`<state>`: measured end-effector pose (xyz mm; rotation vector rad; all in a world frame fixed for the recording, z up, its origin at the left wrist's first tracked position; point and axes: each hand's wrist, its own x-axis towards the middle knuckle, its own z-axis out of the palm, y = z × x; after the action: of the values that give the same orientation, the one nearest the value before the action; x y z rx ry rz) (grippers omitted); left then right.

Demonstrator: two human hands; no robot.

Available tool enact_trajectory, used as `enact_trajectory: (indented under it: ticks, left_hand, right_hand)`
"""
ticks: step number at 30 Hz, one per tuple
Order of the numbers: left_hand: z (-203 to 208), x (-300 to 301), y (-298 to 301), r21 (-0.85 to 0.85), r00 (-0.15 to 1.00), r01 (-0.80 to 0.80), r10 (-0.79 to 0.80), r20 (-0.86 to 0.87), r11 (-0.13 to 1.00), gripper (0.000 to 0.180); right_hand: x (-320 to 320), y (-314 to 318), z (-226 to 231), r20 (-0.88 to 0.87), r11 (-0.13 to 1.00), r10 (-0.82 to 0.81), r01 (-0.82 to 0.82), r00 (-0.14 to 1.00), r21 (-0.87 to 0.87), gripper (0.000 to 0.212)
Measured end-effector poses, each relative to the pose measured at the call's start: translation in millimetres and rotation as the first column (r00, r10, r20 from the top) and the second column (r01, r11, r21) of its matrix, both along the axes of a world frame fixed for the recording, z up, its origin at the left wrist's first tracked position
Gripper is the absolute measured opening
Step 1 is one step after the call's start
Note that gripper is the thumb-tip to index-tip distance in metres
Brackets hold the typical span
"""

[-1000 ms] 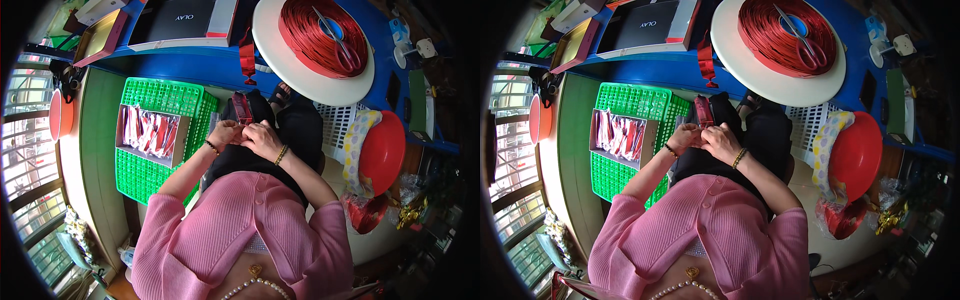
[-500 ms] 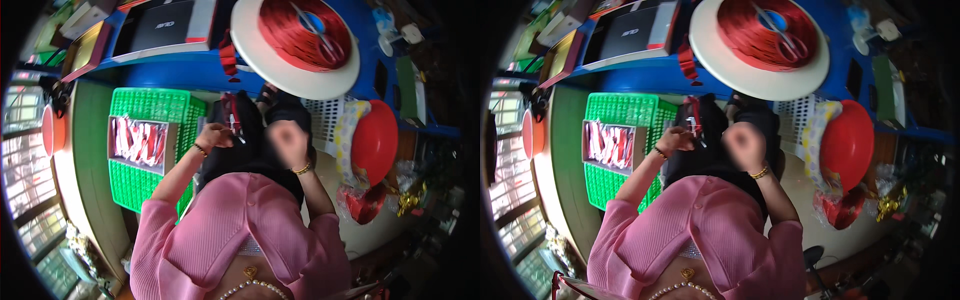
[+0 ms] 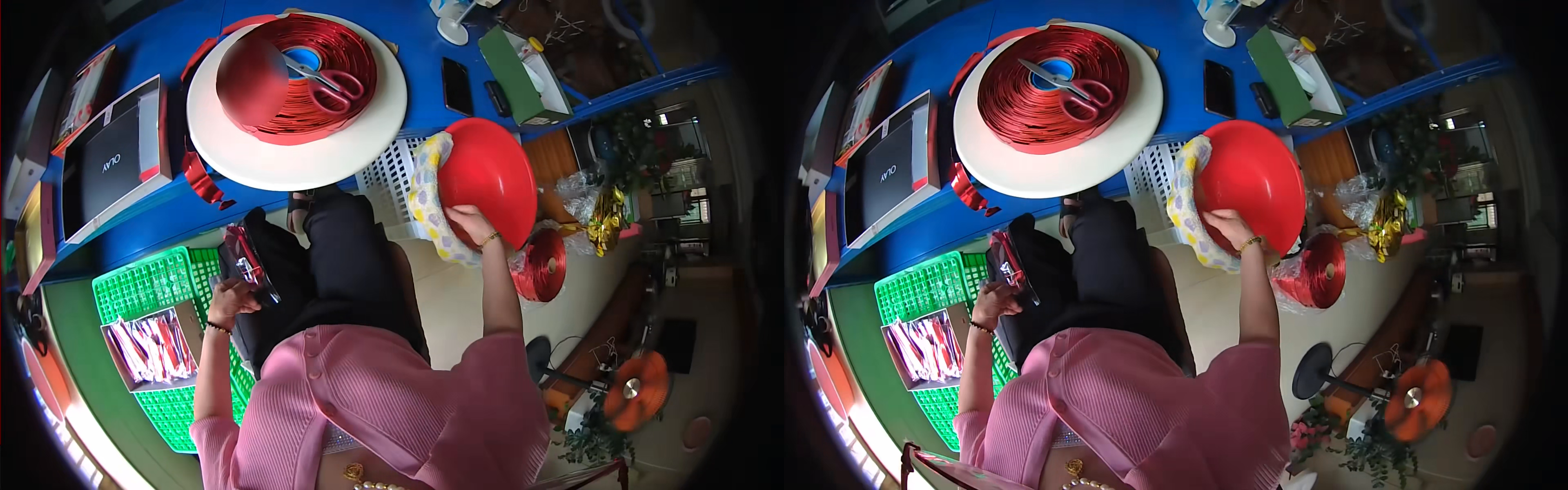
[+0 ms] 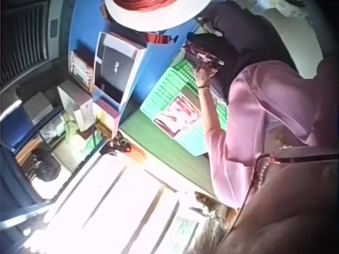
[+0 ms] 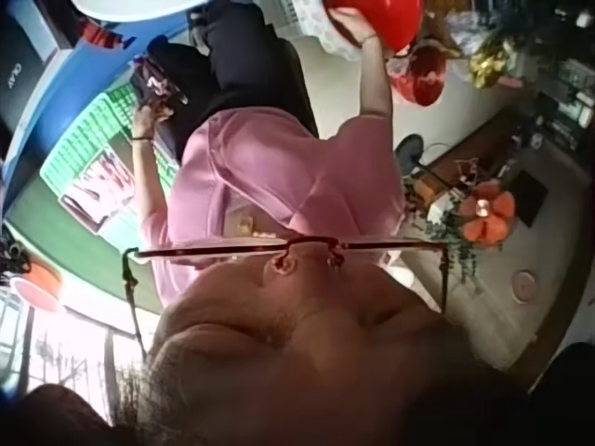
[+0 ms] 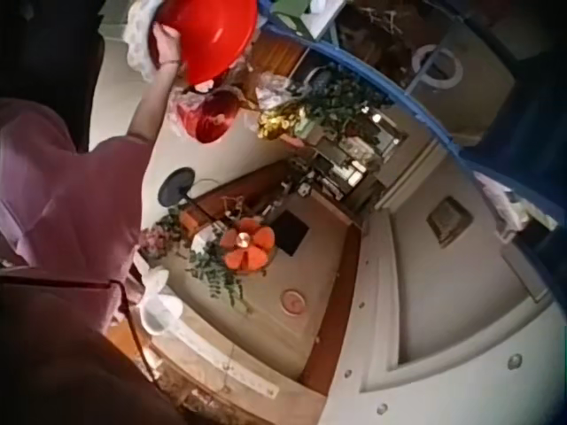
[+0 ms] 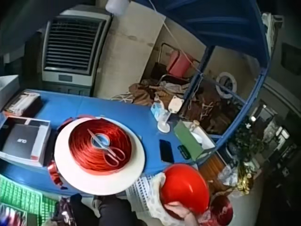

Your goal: Cutting lengths of red ribbon and tying them into decorative bows for packaging.

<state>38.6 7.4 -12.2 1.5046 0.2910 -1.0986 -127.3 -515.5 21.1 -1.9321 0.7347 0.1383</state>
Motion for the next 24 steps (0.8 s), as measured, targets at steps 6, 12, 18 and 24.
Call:
enact_trajectory:
  ticks: [6, 12, 18, 24]
  left_hand:
    - [-24.0, -1.8, 12.1, 0.125, 0.960, 0.128, -0.155, 0.232, 0.984, 0.020]
    - [5.1, -16.9, -11.1, 0.656, 0.483, -0.076, -0.547, 0.683, 0.751, 0.018]
    - [3.1, -34.3, -9.0, 0.451, 0.158, 0.015, -0.447, 0.880, 0.893, 0.032]
    - [18.3, -39.8, -7.0, 0.453, 0.135, 0.085, -0.461, 0.877, 0.887, 0.042]
  right_hand:
    - [13.3, 23.2, 40.4, 0.147, 0.823, -0.158, 0.213, 0.976, -0.527, 0.029]
    - [18.9, 50.8, 37.7, -0.053, 0.837, -0.116, 0.069, 0.992, -0.542, 0.043]
    - [17.3, 37.7, 18.6, 0.314, 0.875, -0.353, 0.430, 0.881, -0.222, 0.045]
    - [20.4, 72.4, 32.5, -0.218, 0.704, 0.128, -0.243, 0.968, -0.667, 0.046]
